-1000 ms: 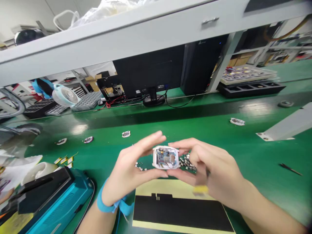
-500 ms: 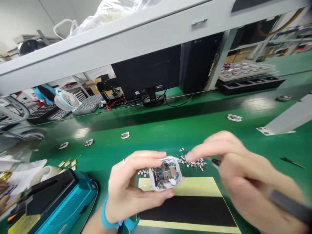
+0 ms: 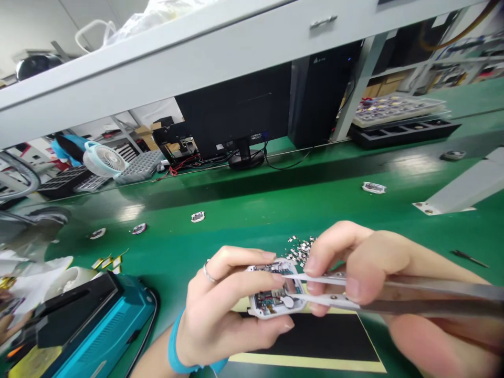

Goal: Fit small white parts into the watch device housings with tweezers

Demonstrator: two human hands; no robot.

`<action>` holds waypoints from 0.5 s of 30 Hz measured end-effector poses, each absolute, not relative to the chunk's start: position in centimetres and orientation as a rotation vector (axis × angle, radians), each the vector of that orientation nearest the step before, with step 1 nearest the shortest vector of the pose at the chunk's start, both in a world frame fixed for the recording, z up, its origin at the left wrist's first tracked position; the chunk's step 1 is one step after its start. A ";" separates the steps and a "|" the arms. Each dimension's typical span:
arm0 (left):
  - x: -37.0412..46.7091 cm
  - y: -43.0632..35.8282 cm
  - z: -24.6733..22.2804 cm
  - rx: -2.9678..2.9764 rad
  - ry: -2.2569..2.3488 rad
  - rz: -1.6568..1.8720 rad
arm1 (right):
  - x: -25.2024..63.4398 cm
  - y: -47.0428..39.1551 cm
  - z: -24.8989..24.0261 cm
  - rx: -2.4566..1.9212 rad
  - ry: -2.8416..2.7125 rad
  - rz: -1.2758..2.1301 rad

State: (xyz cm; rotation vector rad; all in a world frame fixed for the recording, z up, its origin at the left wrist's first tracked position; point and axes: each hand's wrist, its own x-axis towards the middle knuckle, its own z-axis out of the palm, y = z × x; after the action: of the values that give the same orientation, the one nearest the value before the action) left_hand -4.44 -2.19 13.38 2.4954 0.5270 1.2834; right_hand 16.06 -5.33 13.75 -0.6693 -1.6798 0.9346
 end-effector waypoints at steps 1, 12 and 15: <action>-4.4 -2.1 13.4 2.436 0.519 1.289 | 16.2 -5.3 14.0 -0.653 -1.676 1.013; -4.5 -1.8 13.3 2.184 0.351 1.250 | 15.7 -4.6 14.9 -0.346 -1.788 0.775; -4.4 -1.7 13.4 2.235 0.312 1.233 | 15.6 -4.6 15.1 -0.308 -1.799 0.783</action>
State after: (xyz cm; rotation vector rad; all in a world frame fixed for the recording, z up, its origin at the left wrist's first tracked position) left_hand -4.43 -1.71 13.38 2.2349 0.3117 1.2335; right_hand 15.57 -4.56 15.08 -0.3075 -1.7987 0.7829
